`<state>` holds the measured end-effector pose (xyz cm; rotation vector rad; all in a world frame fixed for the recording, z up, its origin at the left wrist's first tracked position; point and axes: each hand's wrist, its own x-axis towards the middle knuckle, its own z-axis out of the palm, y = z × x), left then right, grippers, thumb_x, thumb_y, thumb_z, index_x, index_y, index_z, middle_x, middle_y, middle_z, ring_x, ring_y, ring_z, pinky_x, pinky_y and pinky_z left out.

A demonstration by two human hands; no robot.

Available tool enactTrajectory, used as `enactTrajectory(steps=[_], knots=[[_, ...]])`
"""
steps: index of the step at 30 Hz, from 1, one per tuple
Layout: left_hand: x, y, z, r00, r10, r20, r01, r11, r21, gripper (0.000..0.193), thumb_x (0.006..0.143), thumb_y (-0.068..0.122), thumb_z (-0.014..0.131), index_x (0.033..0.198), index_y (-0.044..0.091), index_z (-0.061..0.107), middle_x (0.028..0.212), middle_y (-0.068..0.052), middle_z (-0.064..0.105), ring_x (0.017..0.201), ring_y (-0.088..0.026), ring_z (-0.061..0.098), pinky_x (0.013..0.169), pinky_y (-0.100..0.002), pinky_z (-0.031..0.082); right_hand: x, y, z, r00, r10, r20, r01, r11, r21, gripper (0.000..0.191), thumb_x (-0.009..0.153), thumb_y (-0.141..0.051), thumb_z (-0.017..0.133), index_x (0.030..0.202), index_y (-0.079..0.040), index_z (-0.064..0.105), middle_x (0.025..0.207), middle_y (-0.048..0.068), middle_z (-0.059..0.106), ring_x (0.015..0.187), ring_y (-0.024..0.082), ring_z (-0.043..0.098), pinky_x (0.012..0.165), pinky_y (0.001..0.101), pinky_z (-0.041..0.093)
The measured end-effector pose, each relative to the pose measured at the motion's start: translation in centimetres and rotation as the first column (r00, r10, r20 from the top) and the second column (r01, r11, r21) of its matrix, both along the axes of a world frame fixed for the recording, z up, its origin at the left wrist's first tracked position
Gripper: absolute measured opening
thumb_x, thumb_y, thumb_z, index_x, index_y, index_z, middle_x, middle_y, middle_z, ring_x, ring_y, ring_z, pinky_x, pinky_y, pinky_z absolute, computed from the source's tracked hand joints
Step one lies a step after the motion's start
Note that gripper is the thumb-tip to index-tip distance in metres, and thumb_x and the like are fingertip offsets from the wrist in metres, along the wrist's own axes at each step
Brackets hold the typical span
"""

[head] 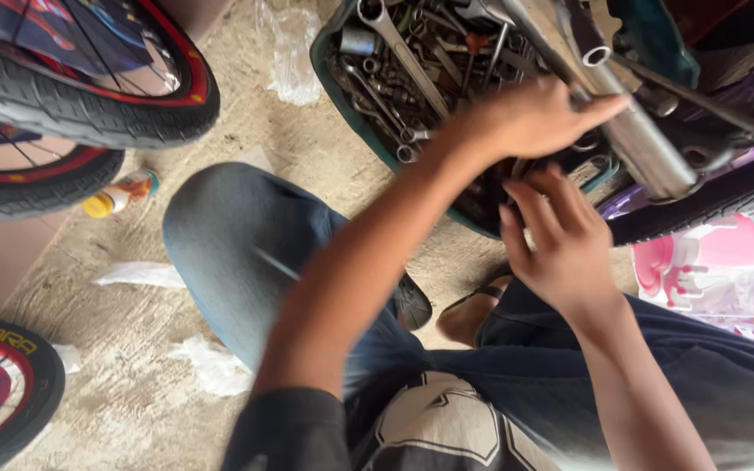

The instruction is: The person sits on the workshop floor assembling a pink children's bicycle handlebar. They fit the handlebar stem clamp, retrieve bolts and a wrench from a tool bin, position the handlebar in the stem, and tighten the clamp bolts by hand and with a wrench.

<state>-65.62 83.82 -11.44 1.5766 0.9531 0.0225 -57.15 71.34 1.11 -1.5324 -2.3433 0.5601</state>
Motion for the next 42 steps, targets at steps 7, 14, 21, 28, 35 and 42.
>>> enactTrajectory(steps=[7, 14, 21, 28, 35, 42], knots=[[-13.4, -0.1, -0.4, 0.971, 0.088, -0.223, -0.002, 0.932, 0.361, 0.072, 0.086, 0.053, 0.085, 0.13, 0.0, 0.064, 0.124, -0.023, 0.07, 0.112, -0.034, 0.07, 0.096, -0.046, 0.056, 3.7, 0.4, -6.6, 0.996, -0.075, -0.042, 0.067, 0.984, -0.163, 0.041, 0.1, -0.002, 0.067, 0.139, 0.005, 0.059, 0.135, 0.024, 0.064, 0.115, 0.042, 0.066, 0.093, 0.0482, 0.057], [-9.9, -5.9, -3.5, 0.745, -0.144, -0.651, 0.439, 0.841, 0.315, 0.12, 0.06, 0.063, 0.091, 0.15, 0.0, 0.043, 0.118, -0.025, 0.066, 0.109, -0.039, 0.065, 0.086, -0.045, 0.057, 9.5, 0.9, -4.6, 0.969, -0.177, -0.175, 0.205, 0.965, 0.162, 0.036, 0.11, -0.012, 0.036, 0.136, 0.002, 0.057, 0.121, 0.014, 0.068, 0.11, 0.027, 0.065, 0.094, 0.0478, 0.054], [-10.6, -5.6, -4.2, 0.792, -0.173, -0.586, 0.493, 0.747, 0.446, 0.068, 0.084, 0.043, 0.083, 0.128, -0.004, 0.063, 0.099, -0.019, 0.074, 0.099, -0.032, 0.071, 0.086, -0.045, 0.057, 9.1, 2.5, 1.6, 0.955, -0.138, -0.264, 0.19, 0.965, 0.182, 0.02, 0.112, 0.008, 0.045, 0.128, 0.008, 0.058, 0.121, 0.017, 0.069, 0.099, 0.025, 0.068, 0.083, 0.0331, 0.055], [-8.5, -4.7, -3.6, 0.717, -0.292, -0.633, 0.548, 0.797, 0.253, 0.03, 0.098, 0.037, 0.069, 0.099, 0.008, 0.077, 0.09, -0.013, 0.074, 0.088, -0.03, 0.07, 0.088, -0.051, 0.051, 6.0, 3.4, -2.5, 0.996, -0.063, 0.067, 0.067, 0.996, -0.066, 0.031, 0.103, -0.002, 0.07, 0.132, 0.002, 0.06, 0.12, 0.021, 0.07, 0.097, 0.035, 0.074, 0.079, 0.0398, 0.061], [-10.3, -1.3, -2.7, 0.913, -0.061, -0.403, 0.307, 0.752, 0.583, 0.019, 0.101, 0.016, 0.071, 0.097, -0.002, 0.076, 0.086, -0.02, 0.074, 0.075, -0.02, 0.074, 0.065, -0.032, 0.06, 6.7, 2.4, -3.0, 0.995, -0.094, 0.037, 0.097, 0.988, -0.117, 0.026, 0.106, -0.003, 0.07, 0.13, 0.003, 0.059, 0.118, 0.019, 0.071, 0.102, 0.035, 0.075, 0.081, 0.0415, 0.06], [-10.7, 0.2, -2.7, 0.988, 0.013, -0.153, 0.114, 0.603, 0.789, 0.019, 0.084, 0.016, 0.083, 0.094, 0.0, 0.078, 0.086, -0.016, 0.076, 0.08, -0.026, 0.076, 0.076, -0.037, 0.062, 7.2, 1.6, -4.2, 0.995, -0.069, 0.067, 0.086, 0.952, -0.295, 0.014, 0.111, -0.011, 0.065, 0.113, 0.003, 0.066, 0.093, 0.019, 0.073, 0.069, 0.025, 0.072, 0.054, 0.0339, 0.057]])
